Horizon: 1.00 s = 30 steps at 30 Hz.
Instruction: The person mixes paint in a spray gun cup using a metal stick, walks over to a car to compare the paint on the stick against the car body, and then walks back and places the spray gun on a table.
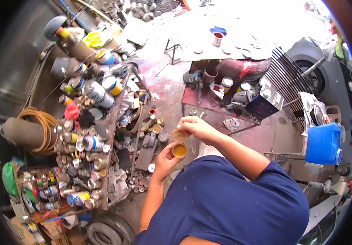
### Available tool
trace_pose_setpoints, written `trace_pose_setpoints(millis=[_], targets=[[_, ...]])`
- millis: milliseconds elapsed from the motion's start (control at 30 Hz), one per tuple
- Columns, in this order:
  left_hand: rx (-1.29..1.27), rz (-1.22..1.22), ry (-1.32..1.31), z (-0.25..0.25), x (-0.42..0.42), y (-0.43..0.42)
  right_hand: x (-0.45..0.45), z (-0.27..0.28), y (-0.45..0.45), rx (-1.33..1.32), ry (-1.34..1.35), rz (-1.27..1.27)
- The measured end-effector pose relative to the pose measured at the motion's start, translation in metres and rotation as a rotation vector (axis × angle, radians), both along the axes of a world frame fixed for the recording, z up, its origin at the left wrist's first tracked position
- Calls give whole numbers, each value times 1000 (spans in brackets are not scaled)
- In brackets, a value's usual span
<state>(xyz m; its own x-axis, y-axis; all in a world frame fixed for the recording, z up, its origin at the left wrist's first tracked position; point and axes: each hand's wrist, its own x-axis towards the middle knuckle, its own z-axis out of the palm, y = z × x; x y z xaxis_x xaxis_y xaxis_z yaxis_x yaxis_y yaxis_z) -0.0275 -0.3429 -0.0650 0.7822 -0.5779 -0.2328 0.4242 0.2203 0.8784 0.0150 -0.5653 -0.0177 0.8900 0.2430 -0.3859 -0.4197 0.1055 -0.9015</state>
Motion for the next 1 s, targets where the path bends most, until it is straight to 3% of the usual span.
trace_pose_setpoints(millis=[167, 267, 467, 533, 600, 667, 733, 900, 1000], targets=[[8, -72, -8, -15, 49, -89, 37, -54, -98, 304, 294, -146], [22, -76, -15, -22, 77, -148, 62, -58, -151, 336, 380, -179], [25, -54, 27, -26, 126, -233, 106, -68, -240, 444, 359, -240], [34, -4, 14, -32, 142, -250, 115, -78, -264, 265, 262, -290], [75, 30, 57, -39, 157, -261, 122, -103, -283, -147, 141, -380], [113, 69, 35, -47, 172, -272, 126, -130, -305, -311, 2, -444], [157, 102, -20, -60, 186, -278, 130, -140, -311, -801, -163, -430], [259, 204, -105, -66, 210, -289, 143, -156, -285, -894, -213, -477], [304, 224, -170, -81, 221, -293, 148, -168, -279, -780, -64, -657]])
